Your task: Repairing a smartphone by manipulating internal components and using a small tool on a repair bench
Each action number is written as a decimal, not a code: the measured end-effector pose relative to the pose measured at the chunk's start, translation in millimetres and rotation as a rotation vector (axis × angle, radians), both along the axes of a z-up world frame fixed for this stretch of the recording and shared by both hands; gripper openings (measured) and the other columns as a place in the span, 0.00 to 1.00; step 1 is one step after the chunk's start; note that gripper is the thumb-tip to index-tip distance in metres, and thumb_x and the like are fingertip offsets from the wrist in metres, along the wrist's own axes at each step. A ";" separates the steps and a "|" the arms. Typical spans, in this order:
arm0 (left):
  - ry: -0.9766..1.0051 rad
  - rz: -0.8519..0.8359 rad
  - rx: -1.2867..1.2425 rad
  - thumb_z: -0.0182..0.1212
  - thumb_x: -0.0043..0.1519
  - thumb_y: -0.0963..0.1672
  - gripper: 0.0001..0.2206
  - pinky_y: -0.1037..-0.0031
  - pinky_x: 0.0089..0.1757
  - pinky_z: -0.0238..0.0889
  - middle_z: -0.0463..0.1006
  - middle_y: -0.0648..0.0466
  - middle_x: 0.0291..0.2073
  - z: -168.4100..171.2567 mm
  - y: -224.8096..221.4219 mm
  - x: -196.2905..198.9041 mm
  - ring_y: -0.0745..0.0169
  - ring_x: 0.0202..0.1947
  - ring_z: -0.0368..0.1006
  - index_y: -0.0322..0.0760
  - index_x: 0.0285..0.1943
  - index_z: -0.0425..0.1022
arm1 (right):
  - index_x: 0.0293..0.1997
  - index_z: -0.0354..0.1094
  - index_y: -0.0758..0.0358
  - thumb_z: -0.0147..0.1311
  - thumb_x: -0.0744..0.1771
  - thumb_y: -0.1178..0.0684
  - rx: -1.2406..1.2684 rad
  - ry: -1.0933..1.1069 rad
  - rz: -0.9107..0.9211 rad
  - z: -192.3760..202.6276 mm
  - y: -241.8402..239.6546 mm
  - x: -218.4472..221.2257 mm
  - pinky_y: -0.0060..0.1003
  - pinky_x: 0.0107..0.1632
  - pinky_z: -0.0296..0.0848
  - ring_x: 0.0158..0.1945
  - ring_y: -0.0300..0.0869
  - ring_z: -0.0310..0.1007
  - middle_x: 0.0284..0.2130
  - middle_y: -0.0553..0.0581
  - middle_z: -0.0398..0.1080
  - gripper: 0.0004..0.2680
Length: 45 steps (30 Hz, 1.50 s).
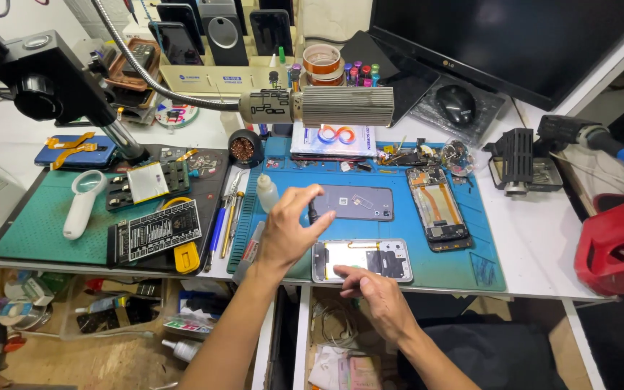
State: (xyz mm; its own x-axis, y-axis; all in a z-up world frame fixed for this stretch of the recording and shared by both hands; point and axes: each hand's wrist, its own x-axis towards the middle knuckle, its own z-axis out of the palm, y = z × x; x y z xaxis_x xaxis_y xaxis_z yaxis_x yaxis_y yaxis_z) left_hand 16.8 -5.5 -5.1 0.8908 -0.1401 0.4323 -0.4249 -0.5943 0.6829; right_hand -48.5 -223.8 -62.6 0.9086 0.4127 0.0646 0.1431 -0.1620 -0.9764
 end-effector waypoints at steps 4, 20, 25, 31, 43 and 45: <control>-0.275 0.274 0.140 0.75 0.57 0.41 0.16 0.68 0.24 0.65 0.70 0.55 0.23 -8.1 -5.0 -9.1 0.60 0.20 0.65 0.40 0.52 0.76 | 0.37 0.75 0.67 0.35 0.70 0.40 0.061 -0.025 0.011 0.9 0.4 -0.2 0.35 0.47 0.84 0.40 0.45 0.84 0.55 0.61 0.78 0.21; -0.245 0.233 0.146 0.75 0.57 0.40 0.17 0.70 0.23 0.65 0.73 0.53 0.24 -2.4 -6.6 -11.2 0.62 0.20 0.67 0.38 0.54 0.77 | 0.38 0.76 0.66 0.34 0.69 0.40 0.016 -0.036 0.007 0.2 -1.0 0.5 0.35 0.46 0.82 0.38 0.45 0.86 0.56 0.60 0.77 0.22; 0.214 -0.292 -0.226 0.46 0.61 0.35 0.21 0.68 0.65 0.60 0.77 0.48 0.61 8.4 7.5 -21.1 0.52 0.65 0.72 0.38 0.64 0.70 | 0.36 0.75 0.64 0.35 0.69 0.40 0.046 -0.010 -0.002 -0.1 -0.1 0.2 0.36 0.48 0.83 0.40 0.46 0.85 0.56 0.61 0.78 0.20; -0.317 0.216 0.077 0.72 0.60 0.48 0.17 0.65 0.28 0.66 0.73 0.53 0.31 -19.2 -1.4 -3.3 0.56 0.25 0.68 0.39 0.52 0.74 | 0.37 0.76 0.63 0.35 0.69 0.38 0.039 -0.002 -0.001 -3.8 -1.5 -0.3 0.37 0.47 0.82 0.38 0.46 0.86 0.56 0.59 0.78 0.21; -0.034 -0.192 -0.237 0.52 0.67 0.36 0.14 0.68 0.62 0.68 0.78 0.43 0.60 -14.4 -1.3 -21.9 0.50 0.61 0.76 0.34 0.61 0.69 | 0.35 0.74 0.63 0.35 0.69 0.37 0.060 -0.013 0.015 -0.9 -2.2 0.9 0.36 0.47 0.83 0.39 0.45 0.85 0.56 0.60 0.77 0.21; -0.124 -0.119 -0.148 0.54 0.67 0.41 0.13 0.63 0.60 0.69 0.76 0.40 0.58 -11.5 -4.0 -20.2 0.46 0.59 0.75 0.34 0.61 0.69 | 0.35 0.73 0.63 0.35 0.69 0.37 0.071 -0.025 0.022 -1.0 -2.1 -0.9 0.36 0.47 0.84 0.40 0.45 0.84 0.57 0.61 0.77 0.21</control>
State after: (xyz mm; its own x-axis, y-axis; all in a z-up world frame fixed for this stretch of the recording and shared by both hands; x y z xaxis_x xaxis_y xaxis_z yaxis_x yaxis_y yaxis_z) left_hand -3.4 -9.5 -16.6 0.8105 -0.1679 0.5612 -0.5722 -0.4320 0.6972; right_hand -49.4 -225.9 -63.5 0.8970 0.4264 0.1165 0.1699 -0.0893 -0.9814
